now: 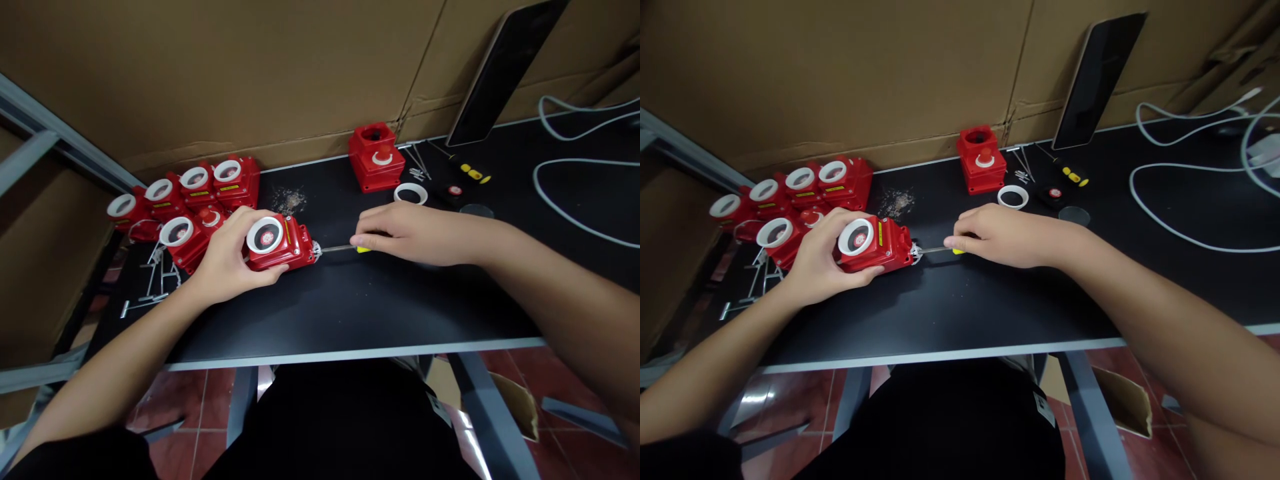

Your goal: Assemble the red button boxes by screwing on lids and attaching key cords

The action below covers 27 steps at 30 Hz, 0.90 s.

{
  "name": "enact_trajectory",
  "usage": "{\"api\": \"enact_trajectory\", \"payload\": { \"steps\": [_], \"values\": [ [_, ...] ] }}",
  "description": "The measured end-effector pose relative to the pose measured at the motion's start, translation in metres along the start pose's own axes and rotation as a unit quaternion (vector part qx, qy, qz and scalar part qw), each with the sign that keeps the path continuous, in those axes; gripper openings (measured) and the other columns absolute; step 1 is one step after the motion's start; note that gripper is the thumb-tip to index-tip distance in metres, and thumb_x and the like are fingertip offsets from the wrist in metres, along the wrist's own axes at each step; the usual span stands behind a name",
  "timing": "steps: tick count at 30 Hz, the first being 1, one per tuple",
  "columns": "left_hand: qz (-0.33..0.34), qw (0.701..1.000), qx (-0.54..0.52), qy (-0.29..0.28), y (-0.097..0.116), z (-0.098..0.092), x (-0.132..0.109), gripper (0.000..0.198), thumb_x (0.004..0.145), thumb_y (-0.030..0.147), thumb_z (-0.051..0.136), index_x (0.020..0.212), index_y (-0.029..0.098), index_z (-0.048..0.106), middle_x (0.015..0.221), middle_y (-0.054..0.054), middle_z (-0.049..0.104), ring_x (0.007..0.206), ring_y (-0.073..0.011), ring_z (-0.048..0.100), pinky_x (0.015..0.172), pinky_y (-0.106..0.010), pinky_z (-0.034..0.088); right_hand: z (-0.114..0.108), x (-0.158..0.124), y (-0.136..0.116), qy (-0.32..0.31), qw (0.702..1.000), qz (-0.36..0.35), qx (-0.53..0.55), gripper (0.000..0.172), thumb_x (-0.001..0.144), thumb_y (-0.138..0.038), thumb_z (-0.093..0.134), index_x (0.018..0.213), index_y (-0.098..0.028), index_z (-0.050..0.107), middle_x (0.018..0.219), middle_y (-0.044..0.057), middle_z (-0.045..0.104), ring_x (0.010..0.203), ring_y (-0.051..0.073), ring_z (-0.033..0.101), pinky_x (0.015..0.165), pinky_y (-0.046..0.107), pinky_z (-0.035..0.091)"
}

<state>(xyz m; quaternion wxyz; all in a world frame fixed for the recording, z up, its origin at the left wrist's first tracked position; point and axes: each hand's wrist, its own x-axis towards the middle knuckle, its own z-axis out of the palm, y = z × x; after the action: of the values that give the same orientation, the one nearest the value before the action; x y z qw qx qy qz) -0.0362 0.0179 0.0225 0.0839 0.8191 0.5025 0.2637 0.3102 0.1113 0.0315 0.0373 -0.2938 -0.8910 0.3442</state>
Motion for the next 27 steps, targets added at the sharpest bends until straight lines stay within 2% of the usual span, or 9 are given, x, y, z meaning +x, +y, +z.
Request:
{"api": "enact_trajectory", "payload": {
  "steps": [3, 7, 13, 17, 19, 24, 27],
  "values": [
    [0.0, 1.0, 0.002, -0.001, 0.001, 0.0, 0.0, 0.066, 0.085, 0.053, 0.091, 0.141, 0.024, 0.069, 0.126, -0.007, 0.077, 0.112, -0.0307, 0.074, 0.101, -0.045, 0.061, -0.001, -0.001, 0.0, 0.004, 1.0, 0.018, -0.005, 0.063, 0.101, -0.083, 0.058, 0.093, -0.022, 0.07, 0.099, 0.009, 0.07, 0.084, 0.026, 0.063, 0.078, 0.04, 0.043],
    [-0.002, 1.0, 0.0, -0.002, 0.001, -0.001, 0.001, 0.066, 0.086, 0.053, 0.091, 0.142, 0.024, 0.069, 0.128, -0.008, 0.078, 0.113, -0.0312, 0.074, 0.102, -0.046, 0.061, 0.001, 0.0, -0.001, 0.006, 1.0, 0.02, 0.004, 0.052, 0.09, -0.075, 0.076, 0.092, -0.024, 0.066, 0.094, 0.006, 0.068, 0.081, 0.025, 0.06, 0.074, 0.038, 0.041],
    [0.014, 1.0, -0.004, -0.004, 0.0, 0.0, 0.001, 0.064, 0.087, 0.051, 0.091, 0.141, 0.023, 0.07, 0.129, -0.008, 0.078, 0.112, -0.0309, 0.075, 0.102, -0.045, 0.062, 0.01, 0.003, 0.004, 0.029, 0.999, 0.007, 0.013, 0.047, 0.088, -0.064, 0.086, 0.09, -0.025, 0.061, 0.088, 0.003, 0.068, 0.076, 0.022, 0.06, 0.071, 0.035, 0.04],
    [0.02, 1.0, 0.004, -0.024, 0.001, 0.001, 0.001, 0.062, 0.09, 0.051, 0.089, 0.141, 0.023, 0.07, 0.129, -0.009, 0.078, 0.114, -0.0315, 0.075, 0.105, -0.047, 0.062, 0.017, 0.005, 0.006, 0.038, 0.999, -0.001, -0.008, 0.042, 0.087, -0.052, 0.092, 0.097, -0.025, 0.062, 0.089, 0.001, 0.068, 0.077, 0.021, 0.062, 0.072, 0.034, 0.04],
    [0.014, 0.999, 0.007, -0.038, 0.003, 0.0, 0.001, 0.062, 0.09, 0.051, 0.089, 0.142, 0.023, 0.069, 0.13, -0.009, 0.077, 0.116, -0.0323, 0.076, 0.106, -0.048, 0.063, 0.017, 0.005, 0.005, 0.038, 0.999, -0.016, -0.021, 0.042, 0.088, -0.052, 0.092, 0.105, -0.024, 0.066, 0.094, 0.002, 0.07, 0.08, 0.022, 0.063, 0.074, 0.034, 0.042],
    [-0.004, 0.998, 0.002, -0.062, 0.003, -0.004, 0.002, 0.063, 0.09, 0.053, 0.09, 0.142, 0.026, 0.069, 0.132, -0.01, 0.077, 0.12, -0.0339, 0.077, 0.109, -0.05, 0.065, 0.004, -0.005, 0.002, 0.019, 0.999, -0.012, -0.046, 0.053, 0.102, -0.076, 0.071, 0.11, -0.023, 0.075, 0.108, 0.01, 0.073, 0.089, 0.027, 0.066, 0.079, 0.039, 0.046],
    [-0.008, 0.998, -0.001, -0.064, 0.003, -0.004, 0.002, 0.063, 0.09, 0.054, 0.089, 0.143, 0.027, 0.068, 0.137, -0.011, 0.077, 0.124, -0.0344, 0.077, 0.112, -0.051, 0.064, -0.004, -0.013, 0.004, -0.001, 0.998, -0.012, -0.061, 0.049, 0.103, -0.072, 0.065, 0.107, -0.025, 0.078, 0.114, 0.011, 0.074, 0.094, 0.029, 0.068, 0.082, 0.042, 0.049]
  ]
}}
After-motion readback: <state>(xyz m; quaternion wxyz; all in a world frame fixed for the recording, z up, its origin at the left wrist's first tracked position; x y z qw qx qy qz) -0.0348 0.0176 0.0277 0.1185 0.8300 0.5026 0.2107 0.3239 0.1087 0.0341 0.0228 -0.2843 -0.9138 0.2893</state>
